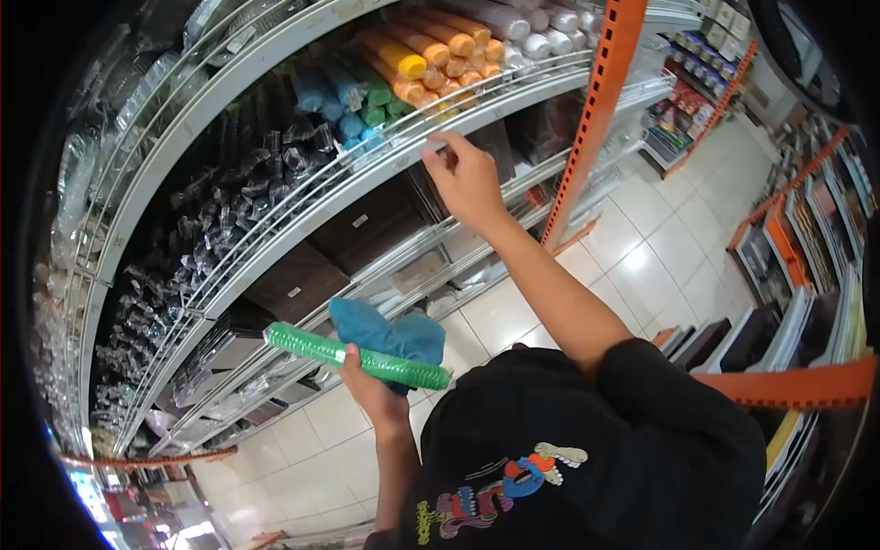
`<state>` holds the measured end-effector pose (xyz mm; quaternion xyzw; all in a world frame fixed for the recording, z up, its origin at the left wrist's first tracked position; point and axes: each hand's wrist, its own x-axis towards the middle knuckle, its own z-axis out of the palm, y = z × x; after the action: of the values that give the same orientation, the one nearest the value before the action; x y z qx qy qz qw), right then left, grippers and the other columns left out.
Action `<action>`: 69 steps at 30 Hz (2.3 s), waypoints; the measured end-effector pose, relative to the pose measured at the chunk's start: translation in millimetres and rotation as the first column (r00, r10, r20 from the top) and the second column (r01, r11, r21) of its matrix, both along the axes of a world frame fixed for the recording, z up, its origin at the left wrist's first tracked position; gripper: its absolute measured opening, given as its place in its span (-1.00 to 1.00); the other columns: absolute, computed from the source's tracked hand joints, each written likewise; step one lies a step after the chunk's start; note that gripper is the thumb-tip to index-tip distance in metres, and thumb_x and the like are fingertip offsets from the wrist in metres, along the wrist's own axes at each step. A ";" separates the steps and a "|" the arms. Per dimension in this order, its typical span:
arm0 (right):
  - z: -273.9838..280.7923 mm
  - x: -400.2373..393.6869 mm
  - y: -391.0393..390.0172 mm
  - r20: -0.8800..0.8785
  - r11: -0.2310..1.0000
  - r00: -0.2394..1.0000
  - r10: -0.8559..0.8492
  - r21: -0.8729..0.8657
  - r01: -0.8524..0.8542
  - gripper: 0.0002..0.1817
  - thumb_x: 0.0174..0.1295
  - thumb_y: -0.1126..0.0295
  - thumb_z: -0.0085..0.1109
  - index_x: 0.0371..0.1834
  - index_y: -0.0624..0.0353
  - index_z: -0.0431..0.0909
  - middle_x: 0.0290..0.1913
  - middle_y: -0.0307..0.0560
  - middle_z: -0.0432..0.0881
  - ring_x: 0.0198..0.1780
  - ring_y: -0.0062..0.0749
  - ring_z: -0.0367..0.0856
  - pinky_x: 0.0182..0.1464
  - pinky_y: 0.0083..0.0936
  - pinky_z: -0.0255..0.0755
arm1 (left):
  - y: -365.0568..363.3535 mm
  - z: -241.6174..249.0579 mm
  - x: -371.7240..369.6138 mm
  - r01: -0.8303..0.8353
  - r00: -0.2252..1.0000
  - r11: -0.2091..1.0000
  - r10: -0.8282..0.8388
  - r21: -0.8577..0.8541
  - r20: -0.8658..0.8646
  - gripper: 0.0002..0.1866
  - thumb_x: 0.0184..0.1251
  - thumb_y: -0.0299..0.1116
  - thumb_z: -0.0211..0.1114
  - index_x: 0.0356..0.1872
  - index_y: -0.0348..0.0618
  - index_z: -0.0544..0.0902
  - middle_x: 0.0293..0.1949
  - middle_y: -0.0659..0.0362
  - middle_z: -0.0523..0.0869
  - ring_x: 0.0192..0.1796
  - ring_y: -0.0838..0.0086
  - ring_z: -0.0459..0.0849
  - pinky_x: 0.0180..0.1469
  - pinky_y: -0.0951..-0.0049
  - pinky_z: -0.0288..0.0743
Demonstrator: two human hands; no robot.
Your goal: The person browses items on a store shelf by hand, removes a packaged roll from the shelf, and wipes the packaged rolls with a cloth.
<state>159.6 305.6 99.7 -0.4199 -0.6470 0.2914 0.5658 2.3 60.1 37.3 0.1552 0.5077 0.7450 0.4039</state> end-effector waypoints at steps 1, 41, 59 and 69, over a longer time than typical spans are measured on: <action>12.3 -5.1 -1.9 0.032 0.997 0.999 -0.024 -0.079 0.027 -0.61 0.39 0.20 0.34 0.15 0.22 0.66 -0.39 0.02 0.69 -0.37 -0.14 0.66 -0.24 -0.24 0.52 | -13.1 -3.4 -10.3 0.032 0.999 0.999 -0.032 0.004 -0.014 -0.43 0.66 -0.04 -0.05 0.44 -0.23 0.44 0.27 0.04 0.65 0.26 0.21 0.67 0.35 0.12 0.50; 20.0 -68.7 18.3 -0.378 0.882 0.924 -0.066 -0.455 -0.123 -0.78 0.54 0.33 0.06 0.06 0.18 0.62 -0.39 -0.10 0.67 -0.57 -0.61 0.39 -0.57 -0.60 0.19 | -135.6 -52.6 -161.2 -0.093 0.994 0.993 0.097 -0.067 0.059 -0.45 0.62 0.00 0.16 0.37 -0.20 0.41 0.15 0.03 0.61 0.16 0.25 0.65 0.25 0.17 0.54; 7.7 -39.3 16.6 0.456 0.998 0.890 -0.014 0.054 -0.012 -0.55 0.40 0.27 -0.01 0.27 0.25 0.48 0.25 0.22 0.46 0.28 0.28 0.48 0.27 -0.05 0.41 | -104.3 -56.7 -146.4 -0.082 0.996 0.984 0.085 -0.158 0.014 -0.47 0.60 0.06 0.13 0.25 -0.20 0.48 0.04 0.05 0.67 0.05 0.25 0.69 0.13 0.18 0.58; -1.2 -57.9 24.5 0.226 0.991 0.972 0.062 -0.127 -0.034 -0.47 0.35 0.25 0.10 0.31 0.35 0.48 0.42 0.37 0.26 0.33 0.43 0.45 0.39 0.03 0.38 | -81.7 -64.8 -106.1 0.009 0.999 0.990 -0.003 -0.141 0.045 -0.45 0.60 0.03 0.12 0.30 -0.25 0.44 0.06 -0.01 0.65 0.05 0.19 0.70 0.14 0.14 0.59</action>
<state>101.7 330.1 98.5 -0.4688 -0.6988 0.2937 0.4534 -103.7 -21.7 -27.6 0.1111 0.5494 0.7094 0.4272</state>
